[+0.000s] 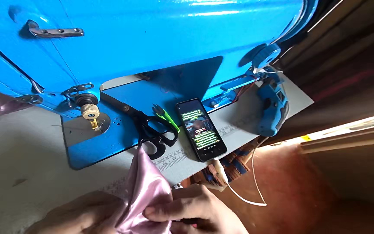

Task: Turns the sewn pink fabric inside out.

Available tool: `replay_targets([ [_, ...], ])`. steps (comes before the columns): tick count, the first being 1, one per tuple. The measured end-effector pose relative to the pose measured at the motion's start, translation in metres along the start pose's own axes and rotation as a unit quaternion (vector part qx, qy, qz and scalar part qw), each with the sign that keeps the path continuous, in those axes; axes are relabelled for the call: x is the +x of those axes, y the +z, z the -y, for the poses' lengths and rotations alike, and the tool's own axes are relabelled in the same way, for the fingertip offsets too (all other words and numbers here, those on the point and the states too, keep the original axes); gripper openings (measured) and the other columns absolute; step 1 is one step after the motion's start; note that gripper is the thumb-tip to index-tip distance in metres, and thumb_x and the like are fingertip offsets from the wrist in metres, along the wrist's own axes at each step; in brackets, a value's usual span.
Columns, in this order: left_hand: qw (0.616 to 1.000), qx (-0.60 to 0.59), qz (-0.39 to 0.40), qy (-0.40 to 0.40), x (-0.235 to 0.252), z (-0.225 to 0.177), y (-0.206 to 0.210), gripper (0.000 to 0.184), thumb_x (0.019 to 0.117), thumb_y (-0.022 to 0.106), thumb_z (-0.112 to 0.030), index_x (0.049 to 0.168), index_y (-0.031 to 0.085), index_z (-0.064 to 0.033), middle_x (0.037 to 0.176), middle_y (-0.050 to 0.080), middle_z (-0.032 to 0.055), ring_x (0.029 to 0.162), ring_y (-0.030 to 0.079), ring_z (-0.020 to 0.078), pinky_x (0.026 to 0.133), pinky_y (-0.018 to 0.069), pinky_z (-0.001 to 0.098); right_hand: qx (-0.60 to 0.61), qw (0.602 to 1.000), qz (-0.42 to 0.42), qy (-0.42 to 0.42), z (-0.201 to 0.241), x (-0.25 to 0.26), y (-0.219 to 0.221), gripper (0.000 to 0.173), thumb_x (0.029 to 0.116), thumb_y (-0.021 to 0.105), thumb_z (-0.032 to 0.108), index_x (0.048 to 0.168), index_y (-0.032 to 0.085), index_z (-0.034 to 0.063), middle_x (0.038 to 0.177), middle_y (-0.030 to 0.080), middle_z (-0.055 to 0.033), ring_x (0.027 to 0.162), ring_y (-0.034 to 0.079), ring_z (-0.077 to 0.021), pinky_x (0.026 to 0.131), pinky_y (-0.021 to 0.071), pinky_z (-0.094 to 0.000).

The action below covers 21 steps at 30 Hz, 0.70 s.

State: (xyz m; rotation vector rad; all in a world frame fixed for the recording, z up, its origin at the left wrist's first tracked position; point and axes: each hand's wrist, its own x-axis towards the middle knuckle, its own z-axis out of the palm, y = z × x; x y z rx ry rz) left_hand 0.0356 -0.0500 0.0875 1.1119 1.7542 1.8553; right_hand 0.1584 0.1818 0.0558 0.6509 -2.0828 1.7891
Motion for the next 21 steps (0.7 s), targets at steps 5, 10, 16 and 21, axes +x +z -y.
replay_targets([
  [5, 0.985, -0.139, -0.102, -0.013, -0.006, 0.006, 0.043, 0.033, 0.1071, 0.045, -0.042, 0.119, 0.075, -0.0331, 0.119, 0.073, -0.0192, 0.112, 0.064, -0.0077, 0.101, 0.0498, 0.016, 0.137, 0.99, -0.028, -0.004, -0.003, 0.008, 0.014, 0.03, 0.1058, 0.051, 0.01, 0.125, 0.063, -0.01, 0.125, 0.069, -0.0176, 0.121, 0.063, -0.0093, 0.107, 0.0466, -0.0238],
  [10, 0.974, -0.025, -0.225, 0.01, 0.004, 0.016, 0.038, 0.022, 0.1022, 0.059, -0.013, 0.122, 0.066, -0.0142, 0.112, 0.073, -0.005, 0.103, 0.069, 0.0071, 0.091, 0.057, 0.0241, -0.016, 0.996, -0.076, 0.031, -0.005, 0.007, 0.025, 0.029, 0.1028, 0.052, 0.008, 0.125, 0.065, -0.0062, 0.122, 0.071, -0.0176, 0.116, 0.067, -0.0147, 0.1, 0.0539, -0.0284],
  [16, 0.977, 0.132, -0.135, 0.101, 0.011, 0.011, 0.034, 0.031, 0.1086, 0.044, -0.017, 0.123, 0.071, -0.0133, 0.135, 0.067, -0.0035, 0.133, 0.057, 0.0118, 0.113, 0.046, 0.0299, -0.031, 0.997, -0.069, 0.019, -0.001, 0.006, 0.024, 0.027, 0.1036, 0.053, 0.011, 0.119, 0.067, -0.0061, 0.117, 0.072, -0.0183, 0.117, 0.067, -0.0155, 0.101, 0.0532, -0.0274],
  [21, 0.989, 0.033, -0.062, 0.128, 0.022, 0.023, 0.03, 0.037, 0.1112, 0.036, -0.035, 0.114, 0.067, -0.0145, 0.138, 0.066, 0.0017, 0.137, 0.054, 0.0174, 0.118, 0.0413, 0.0352, 0.005, 0.998, -0.059, 0.005, 0.001, 0.004, 0.024, 0.026, 0.1043, 0.053, 0.011, 0.118, 0.066, -0.0067, 0.116, 0.072, -0.0189, 0.116, 0.067, -0.0157, 0.101, 0.052, -0.0264],
])
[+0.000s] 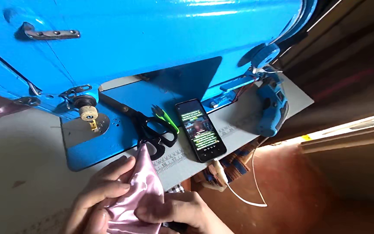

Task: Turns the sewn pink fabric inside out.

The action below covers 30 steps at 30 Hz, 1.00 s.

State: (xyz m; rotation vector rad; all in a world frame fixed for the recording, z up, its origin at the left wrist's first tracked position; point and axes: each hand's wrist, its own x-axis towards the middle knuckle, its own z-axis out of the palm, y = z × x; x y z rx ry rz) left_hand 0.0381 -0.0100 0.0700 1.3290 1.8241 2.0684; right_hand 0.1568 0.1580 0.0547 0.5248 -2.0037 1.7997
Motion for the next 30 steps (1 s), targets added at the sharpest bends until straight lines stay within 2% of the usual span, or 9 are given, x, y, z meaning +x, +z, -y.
replay_targets([
  [5, 0.999, -0.047, -0.02, 0.014, 0.0, 0.015, 0.021, 0.05, 0.1092, 0.029, -0.052, 0.109, 0.067, -0.0192, 0.124, 0.072, -0.0034, 0.129, 0.061, 0.0146, 0.115, 0.044, 0.0322, 0.023, 0.999, -0.01, -0.019, -0.003, 0.0, 0.001, 0.025, 0.1031, 0.054, 0.009, 0.118, 0.065, -0.0074, 0.113, 0.072, -0.019, 0.112, 0.067, -0.013, 0.098, 0.0524, -0.0236],
  [9, 0.976, -0.21, -0.057, -0.027, -0.009, 0.018, 0.056, 0.061, 0.1054, 0.031, -0.06, 0.113, 0.07, -0.0134, 0.118, 0.075, 0.0037, 0.122, 0.066, 0.0181, 0.11, 0.0489, 0.0321, 0.019, 0.999, -0.035, -0.032, -0.005, 0.002, 0.004, 0.025, 0.1033, 0.053, 0.009, 0.116, 0.064, -0.0086, 0.111, 0.071, -0.018, 0.11, 0.066, -0.0103, 0.098, 0.0502, -0.0209],
  [12, 0.984, -0.124, -0.095, -0.085, -0.011, -0.001, 0.047, 0.043, 0.1085, 0.04, -0.046, 0.124, 0.066, -0.0168, 0.127, 0.071, -0.0025, 0.125, 0.063, 0.0118, 0.111, 0.0479, 0.029, -0.05, 0.996, -0.066, -0.03, -0.003, 0.002, 0.004, 0.023, 0.1029, 0.053, 0.01, 0.116, 0.064, -0.0057, 0.104, 0.069, -0.0147, 0.097, 0.065, -0.0093, 0.09, 0.0523, -0.019],
  [14, 0.987, -0.028, -0.128, -0.096, -0.004, -0.008, 0.033, 0.032, 0.1042, 0.056, -0.039, 0.127, 0.064, -0.018, 0.125, 0.07, -0.0077, 0.118, 0.064, 0.0067, 0.103, 0.052, 0.0247, -0.152, 0.984, -0.092, -0.022, -0.003, 0.002, 0.001, 0.023, 0.1013, 0.054, 0.013, 0.115, 0.067, -0.0011, 0.096, 0.067, -0.0109, 0.086, 0.064, -0.0081, 0.079, 0.0534, -0.0168],
  [16, 0.984, -0.012, -0.151, -0.089, 0.001, -0.007, 0.024, 0.025, 0.0978, 0.067, -0.034, 0.12, 0.069, -0.0217, 0.116, 0.073, -0.0116, 0.104, 0.068, 0.0021, 0.092, 0.0565, 0.0207, -0.226, 0.969, -0.103, -0.012, -0.007, 0.003, 0.001, 0.027, 0.1011, 0.055, 0.016, 0.121, 0.068, 0.0042, 0.094, 0.067, -0.008, 0.082, 0.063, -0.0054, 0.073, 0.0519, -0.0139],
  [18, 0.978, -0.034, -0.176, -0.109, 0.003, -0.008, 0.026, 0.019, 0.0938, 0.073, -0.02, 0.112, 0.074, -0.0155, 0.105, 0.076, -0.0087, 0.094, 0.072, 0.0031, 0.085, 0.0604, 0.0212, -0.259, 0.96, -0.101, -0.003, -0.012, 0.004, 0.002, 0.029, 0.1016, 0.055, 0.018, 0.126, 0.067, 0.0072, 0.094, 0.066, -0.007, 0.08, 0.062, -0.0037, 0.072, 0.0507, -0.0124],
  [21, 0.964, -0.074, -0.211, -0.145, 0.003, -0.006, 0.028, 0.015, 0.0925, 0.071, -0.007, 0.107, 0.075, -0.0073, 0.099, 0.077, -0.0024, 0.089, 0.073, 0.0062, 0.082, 0.0622, 0.0238, -0.246, 0.966, -0.083, 0.008, -0.016, 0.004, 0.002, 0.031, 0.1033, 0.054, 0.02, 0.128, 0.066, 0.0061, 0.099, 0.069, -0.0078, 0.085, 0.063, -0.0016, 0.077, 0.051, -0.0111],
  [25, 0.961, -0.088, -0.219, -0.144, 0.002, -0.007, 0.026, 0.018, 0.0914, 0.07, -0.002, 0.109, 0.073, -0.0035, 0.098, 0.078, 0.0011, 0.089, 0.074, 0.0085, 0.082, 0.0624, 0.0248, -0.196, 0.978, -0.061, 0.027, -0.015, 0.003, -0.003, 0.037, 0.1045, 0.052, 0.019, 0.137, 0.061, 0.0038, 0.114, 0.071, -0.0095, 0.1, 0.066, -0.0017, 0.089, 0.0526, -0.014],
  [30, 0.965, -0.062, -0.216, -0.134, -0.001, -0.007, 0.03, 0.02, 0.0886, 0.073, -0.001, 0.108, 0.073, -0.0036, 0.095, 0.078, 0.0001, 0.084, 0.075, 0.0076, 0.078, 0.0629, 0.0228, -0.134, 0.987, -0.066, 0.055, -0.014, 0.001, 0.0, 0.036, 0.1035, 0.052, 0.014, 0.136, 0.061, 0.0007, 0.118, 0.071, -0.0092, 0.101, 0.066, -0.001, 0.09, 0.053, -0.0149],
])
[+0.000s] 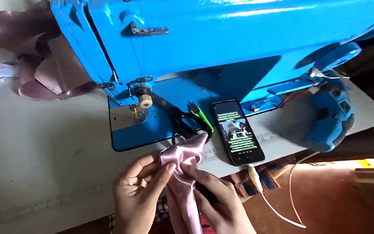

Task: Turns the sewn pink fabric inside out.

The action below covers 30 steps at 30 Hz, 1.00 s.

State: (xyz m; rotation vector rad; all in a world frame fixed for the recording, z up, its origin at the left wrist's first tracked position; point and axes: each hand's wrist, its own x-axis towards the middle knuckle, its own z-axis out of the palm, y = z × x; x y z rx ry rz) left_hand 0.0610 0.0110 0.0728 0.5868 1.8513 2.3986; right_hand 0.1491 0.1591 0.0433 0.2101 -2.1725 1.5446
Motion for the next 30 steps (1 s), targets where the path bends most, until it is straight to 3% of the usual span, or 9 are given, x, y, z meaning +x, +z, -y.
replay_targets([
  [5, 0.999, 0.001, 0.021, -0.028, -0.009, 0.001, 0.002, 0.016, 0.0892, 0.075, -0.007, 0.103, 0.076, -0.0158, 0.092, 0.078, -0.0069, 0.081, 0.073, 0.0027, 0.074, 0.0622, 0.0195, 0.07, 0.997, 0.008, -0.008, 0.0, 0.001, -0.002, 0.033, 0.1025, 0.052, 0.009, 0.132, 0.061, -0.0028, 0.122, 0.07, -0.0107, 0.108, 0.066, -0.0026, 0.096, 0.0526, -0.0181],
  [9, 0.998, 0.012, 0.048, -0.039, -0.009, 0.002, -0.002, 0.017, 0.0912, 0.074, -0.009, 0.106, 0.074, -0.0167, 0.093, 0.078, -0.0093, 0.08, 0.073, 0.0011, 0.074, 0.0616, 0.0182, 0.066, 0.998, 0.003, -0.01, 0.0, 0.0, -0.001, 0.031, 0.101, 0.054, 0.007, 0.129, 0.062, -0.004, 0.119, 0.071, -0.0124, 0.108, 0.067, -0.0048, 0.096, 0.0531, -0.0193],
  [12, 0.995, 0.04, 0.085, -0.025, -0.004, 0.0, -0.013, 0.032, 0.0988, 0.066, -0.018, 0.131, 0.064, -0.0144, 0.114, 0.074, -0.0125, 0.087, 0.071, -0.0006, 0.077, 0.0609, 0.0175, -0.016, 1.0, -0.003, -0.022, 0.002, -0.001, 0.001, 0.031, 0.1015, 0.054, 0.011, 0.128, 0.066, 0.0016, 0.104, 0.071, -0.0114, 0.092, 0.067, -0.0075, 0.083, 0.0553, -0.0191],
  [14, 0.995, 0.053, 0.087, 0.007, 0.002, 0.0, -0.02, 0.029, 0.1013, 0.063, -0.025, 0.129, 0.069, -0.0184, 0.116, 0.074, -0.0138, 0.095, 0.07, -0.0017, 0.083, 0.0586, 0.0159, -0.038, 0.999, -0.001, -0.028, 0.003, -0.001, 0.002, 0.031, 0.1019, 0.054, 0.014, 0.129, 0.067, 0.0051, 0.098, 0.07, -0.0105, 0.083, 0.065, -0.0093, 0.074, 0.0549, -0.0198],
  [16, 0.994, 0.061, 0.082, 0.044, 0.005, 0.0, -0.026, 0.026, 0.1008, 0.064, -0.022, 0.125, 0.073, -0.0186, 0.116, 0.075, -0.012, 0.1, 0.071, 0.0008, 0.088, 0.0585, 0.0167, -0.014, 1.0, 0.01, -0.022, 0.003, -0.001, 0.001, 0.033, 0.1035, 0.053, 0.014, 0.132, 0.065, 0.0027, 0.105, 0.072, -0.0122, 0.091, 0.067, -0.0093, 0.082, 0.0559, -0.0207],
  [19, 0.991, 0.087, 0.06, 0.085, 0.004, 0.001, -0.025, 0.028, 0.0985, 0.068, -0.018, 0.126, 0.073, -0.0196, 0.112, 0.076, -0.0131, 0.096, 0.072, 0.0004, 0.086, 0.0595, 0.0161, 0.043, 0.999, 0.031, -0.009, 0.005, 0.0, -0.001, 0.035, 0.1042, 0.051, 0.01, 0.135, 0.062, -0.0034, 0.119, 0.072, -0.0156, 0.106, 0.068, -0.0093, 0.096, 0.054, -0.0221],
  [24, 0.974, 0.165, 0.056, 0.145, -0.002, 0.001, -0.022, 0.025, 0.1008, 0.066, -0.018, 0.124, 0.073, -0.022, 0.112, 0.075, -0.0179, 0.094, 0.07, -0.0044, 0.082, 0.0581, 0.0122, 0.072, 0.997, 0.034, -0.015, 0.007, 0.001, -0.002, 0.035, 0.1043, 0.051, 0.01, 0.134, 0.061, -0.0049, 0.122, 0.071, -0.0166, 0.111, 0.068, -0.0099, 0.099, 0.0529, -0.0227],
  [30, 0.985, 0.104, 0.102, 0.093, 0.001, -0.002, -0.023, 0.027, 0.0982, 0.069, -0.016, 0.125, 0.07, -0.0191, 0.11, 0.075, -0.0147, 0.094, 0.071, -0.0012, 0.083, 0.0594, 0.0148, 0.096, 0.994, 0.04, -0.019, 0.007, 0.001, -0.003, 0.034, 0.1023, 0.051, 0.006, 0.132, 0.061, -0.0067, 0.122, 0.07, -0.017, 0.11, 0.067, -0.0084, 0.098, 0.0521, -0.0209],
])
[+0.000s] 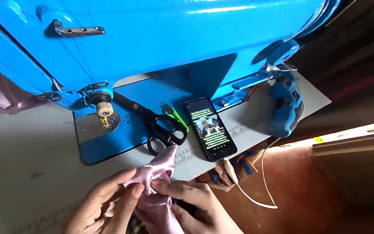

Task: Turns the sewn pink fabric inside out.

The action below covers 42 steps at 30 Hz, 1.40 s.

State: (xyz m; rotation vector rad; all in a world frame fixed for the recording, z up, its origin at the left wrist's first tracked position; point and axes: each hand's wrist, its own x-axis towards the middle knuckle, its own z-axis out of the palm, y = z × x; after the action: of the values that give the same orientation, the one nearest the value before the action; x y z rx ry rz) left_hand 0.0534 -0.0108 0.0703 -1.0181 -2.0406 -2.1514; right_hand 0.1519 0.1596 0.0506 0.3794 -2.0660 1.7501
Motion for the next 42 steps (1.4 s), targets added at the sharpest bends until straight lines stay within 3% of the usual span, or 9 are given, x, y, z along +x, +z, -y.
replay_targets([
  [6, 0.995, -0.092, -0.006, -0.046, 0.004, 0.003, 0.013, 0.025, 0.0995, 0.065, -0.02, 0.124, 0.07, -0.017, 0.114, 0.074, -0.0119, 0.098, 0.069, -0.001, 0.086, 0.0578, 0.0155, 0.018, 1.0, -0.015, -0.013, -0.011, -0.002, 0.001, 0.033, 0.1039, 0.051, 0.008, 0.134, 0.061, -0.0031, 0.128, 0.069, -0.0124, 0.118, 0.064, -0.0061, 0.105, 0.05, -0.0223],
  [9, 0.993, -0.09, -0.043, -0.059, 0.007, 0.005, 0.024, 0.023, 0.1, 0.064, -0.027, 0.118, 0.073, -0.0152, 0.107, 0.075, -0.0117, 0.094, 0.069, -0.0027, 0.084, 0.0573, 0.0147, -0.022, 0.999, -0.032, -0.014, -0.018, -0.004, 0.002, 0.034, 0.1035, 0.053, 0.011, 0.135, 0.062, 0.0017, 0.123, 0.07, -0.0082, 0.109, 0.065, -0.0027, 0.098, 0.0525, -0.0191],
  [12, 0.989, -0.095, -0.088, -0.069, 0.01, 0.007, 0.032, 0.012, 0.0943, 0.071, -0.014, 0.104, 0.076, -0.0086, 0.094, 0.076, -0.0069, 0.084, 0.07, 0.0, 0.076, 0.0591, 0.0169, -0.032, 0.999, -0.029, -0.003, -0.022, -0.008, 0.0, 0.034, 0.1037, 0.054, 0.012, 0.137, 0.061, 0.0051, 0.128, 0.069, -0.0043, 0.113, 0.065, -0.0013, 0.099, 0.053, -0.0191],
  [16, 0.986, -0.115, -0.099, -0.061, 0.01, 0.005, 0.035, 0.019, 0.0889, 0.074, -0.001, 0.107, 0.074, -0.0013, 0.097, 0.077, -0.0012, 0.086, 0.072, 0.0045, 0.08, 0.0609, 0.02, -0.003, 0.999, -0.021, 0.024, -0.02, -0.012, -0.004, 0.036, 0.1046, 0.055, 0.015, 0.14, 0.06, 0.008, 0.133, 0.067, -0.0013, 0.117, 0.064, -0.0019, 0.102, 0.0529, -0.021],
  [24, 0.977, -0.138, -0.139, -0.081, 0.0, 0.0, 0.048, 0.014, 0.087, 0.077, -0.005, 0.1, 0.074, -0.0066, 0.09, 0.077, -0.0032, 0.079, 0.073, 0.0031, 0.073, 0.062, 0.02, 0.046, 0.998, -0.049, 0.017, -0.019, -0.012, 0.003, 0.035, 0.1032, 0.056, 0.013, 0.138, 0.061, 0.0117, 0.132, 0.067, 0.0049, 0.118, 0.062, 0.0004, 0.103, 0.0513, -0.0202],
  [29, 0.975, -0.158, -0.128, -0.084, -0.004, 0.0, 0.048, 0.011, 0.0875, 0.077, -0.007, 0.097, 0.074, -0.0086, 0.086, 0.076, -0.0036, 0.076, 0.071, 0.0017, 0.071, 0.0606, 0.0185, -0.008, 0.998, -0.057, -0.009, -0.018, -0.012, 0.005, 0.03, 0.1031, 0.056, 0.014, 0.133, 0.06, 0.0095, 0.125, 0.069, 0.0043, 0.112, 0.063, 0.0031, 0.098, 0.0524, -0.0163],
  [36, 0.974, -0.178, -0.116, -0.075, 0.001, -0.008, 0.038, 0.021, 0.0904, 0.073, -0.003, 0.111, 0.073, -0.0045, 0.099, 0.077, -0.0009, 0.087, 0.073, 0.0054, 0.08, 0.0619, 0.0212, 0.011, 1.0, -0.011, 0.004, -0.014, -0.008, -0.001, 0.032, 0.1042, 0.055, 0.013, 0.136, 0.059, 0.0076, 0.131, 0.067, 0.0003, 0.117, 0.063, 0.0001, 0.101, 0.052, -0.0189],
  [42, 0.97, -0.185, -0.117, -0.103, -0.008, -0.007, 0.047, 0.017, 0.0886, 0.075, -0.003, 0.105, 0.074, -0.0061, 0.094, 0.078, -0.0009, 0.084, 0.073, 0.0051, 0.077, 0.0622, 0.0219, 0.062, 0.997, -0.027, 0.028, -0.012, -0.01, 0.001, 0.031, 0.1018, 0.058, 0.011, 0.133, 0.059, 0.0112, 0.126, 0.068, 0.0059, 0.111, 0.063, 0.0031, 0.097, 0.0532, -0.017],
])
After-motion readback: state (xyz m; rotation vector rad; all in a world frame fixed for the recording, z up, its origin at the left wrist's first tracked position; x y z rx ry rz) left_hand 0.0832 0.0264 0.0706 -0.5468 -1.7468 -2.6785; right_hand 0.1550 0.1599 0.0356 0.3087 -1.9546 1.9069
